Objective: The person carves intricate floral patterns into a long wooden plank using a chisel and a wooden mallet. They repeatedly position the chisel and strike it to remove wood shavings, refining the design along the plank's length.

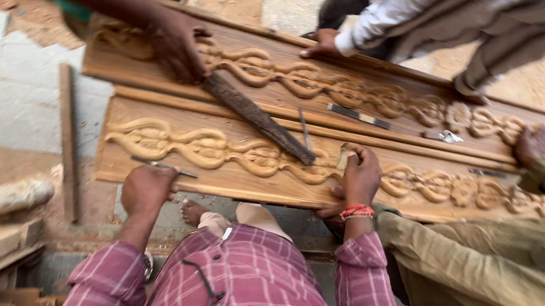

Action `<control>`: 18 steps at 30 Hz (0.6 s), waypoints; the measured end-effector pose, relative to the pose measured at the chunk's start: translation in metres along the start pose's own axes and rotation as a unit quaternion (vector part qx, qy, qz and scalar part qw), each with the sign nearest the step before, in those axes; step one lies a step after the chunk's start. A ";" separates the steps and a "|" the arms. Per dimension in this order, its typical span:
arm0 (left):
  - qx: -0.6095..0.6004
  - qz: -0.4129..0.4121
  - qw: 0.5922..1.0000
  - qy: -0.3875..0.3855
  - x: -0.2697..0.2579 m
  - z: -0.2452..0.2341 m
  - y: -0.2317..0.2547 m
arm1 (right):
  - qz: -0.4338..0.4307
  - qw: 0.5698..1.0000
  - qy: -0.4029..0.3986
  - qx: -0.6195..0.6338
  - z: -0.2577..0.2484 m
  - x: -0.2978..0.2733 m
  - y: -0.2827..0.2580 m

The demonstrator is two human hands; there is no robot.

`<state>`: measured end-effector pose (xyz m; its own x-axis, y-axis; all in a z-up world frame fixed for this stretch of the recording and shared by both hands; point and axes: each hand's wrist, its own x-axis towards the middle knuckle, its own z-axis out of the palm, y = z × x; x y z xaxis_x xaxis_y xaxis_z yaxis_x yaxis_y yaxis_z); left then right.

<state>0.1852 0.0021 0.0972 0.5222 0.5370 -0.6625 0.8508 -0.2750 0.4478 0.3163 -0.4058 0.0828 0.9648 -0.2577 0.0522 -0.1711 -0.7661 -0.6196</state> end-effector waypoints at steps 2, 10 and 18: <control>-0.020 0.015 1.000 -0.009 0.006 0.005 -0.005 | -0.049 0.998 0.003 -0.034 0.001 0.016 0.026; -0.232 0.006 0.973 -0.011 0.049 0.041 -0.041 | -0.166 0.974 0.014 -0.153 0.019 0.002 0.027; -0.211 -0.027 0.974 -0.074 0.050 0.032 -0.051 | 0.203 0.969 -0.073 -0.121 -0.023 0.024 0.014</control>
<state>0.1698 0.0178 0.0223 0.5066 0.4123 -0.7572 0.7940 0.1190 0.5961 0.3321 -0.4362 0.0930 0.8228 -0.4945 -0.2801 -0.5677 -0.7393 -0.3622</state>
